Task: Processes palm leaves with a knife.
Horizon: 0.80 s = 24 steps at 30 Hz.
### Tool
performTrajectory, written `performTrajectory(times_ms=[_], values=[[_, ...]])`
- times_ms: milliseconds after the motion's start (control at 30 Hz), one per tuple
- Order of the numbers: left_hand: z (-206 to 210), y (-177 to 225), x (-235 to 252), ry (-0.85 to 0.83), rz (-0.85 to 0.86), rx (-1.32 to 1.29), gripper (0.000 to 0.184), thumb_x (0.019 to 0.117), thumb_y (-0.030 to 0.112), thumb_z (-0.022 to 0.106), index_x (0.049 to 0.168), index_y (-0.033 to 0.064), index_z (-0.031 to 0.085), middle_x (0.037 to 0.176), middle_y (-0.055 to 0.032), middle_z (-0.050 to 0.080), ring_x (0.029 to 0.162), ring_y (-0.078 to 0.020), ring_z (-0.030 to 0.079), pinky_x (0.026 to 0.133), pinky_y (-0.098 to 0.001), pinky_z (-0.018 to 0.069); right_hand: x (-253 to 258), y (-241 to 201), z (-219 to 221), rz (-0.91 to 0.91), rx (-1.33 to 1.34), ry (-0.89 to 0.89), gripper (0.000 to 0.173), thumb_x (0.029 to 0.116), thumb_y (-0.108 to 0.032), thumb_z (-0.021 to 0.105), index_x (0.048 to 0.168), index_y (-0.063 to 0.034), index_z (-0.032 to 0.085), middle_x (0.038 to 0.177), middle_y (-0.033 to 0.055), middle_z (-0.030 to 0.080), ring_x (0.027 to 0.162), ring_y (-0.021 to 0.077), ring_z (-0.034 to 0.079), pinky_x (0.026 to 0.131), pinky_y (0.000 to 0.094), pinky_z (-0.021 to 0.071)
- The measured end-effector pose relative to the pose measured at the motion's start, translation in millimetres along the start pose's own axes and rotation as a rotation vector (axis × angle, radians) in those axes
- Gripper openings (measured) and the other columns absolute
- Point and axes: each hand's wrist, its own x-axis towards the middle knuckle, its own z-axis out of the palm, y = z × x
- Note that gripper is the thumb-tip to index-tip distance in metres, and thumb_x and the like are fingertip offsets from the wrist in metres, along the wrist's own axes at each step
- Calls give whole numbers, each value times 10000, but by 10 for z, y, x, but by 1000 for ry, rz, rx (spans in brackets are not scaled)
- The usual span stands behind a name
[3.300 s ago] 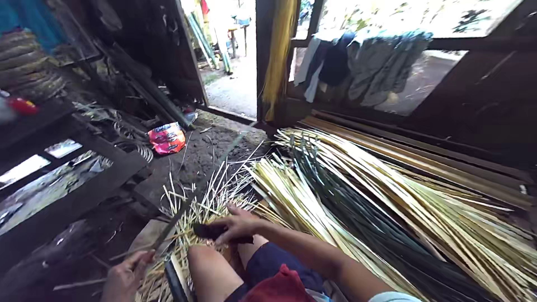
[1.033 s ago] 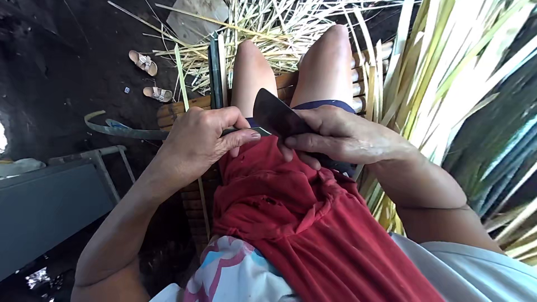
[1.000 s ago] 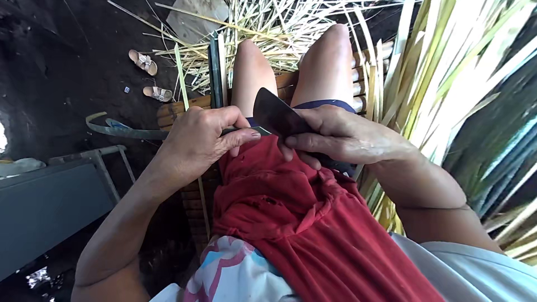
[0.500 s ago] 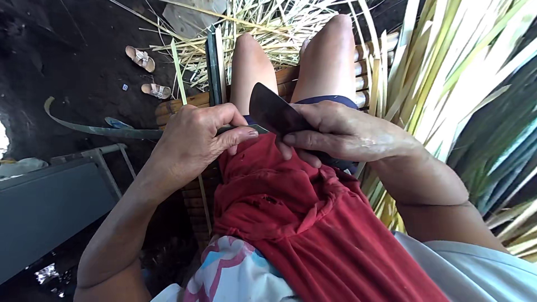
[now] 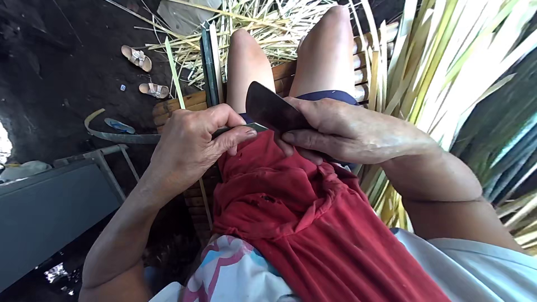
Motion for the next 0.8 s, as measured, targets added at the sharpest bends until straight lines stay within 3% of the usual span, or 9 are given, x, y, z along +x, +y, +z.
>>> performTrajectory(times_ms=[267,800], values=[[-21,-38,51,-57,16,-192,154,1006,180,634,926,63,693,736,90,672,675,75,600,635,-94,492,8,7,-21,-50,-37,-16,148,1048,-74,444,1153,0,519,762,-45,557,557,-52,490,507,103,448],[-33,31,-14,14,59,-135,170,1004,166,642,931,25,702,758,62,687,706,79,618,666,-92,504,56,-128,-50,-21,-33,-57,122,1039,-59,452,1132,-6,512,764,-50,550,553,-58,490,494,101,448]])
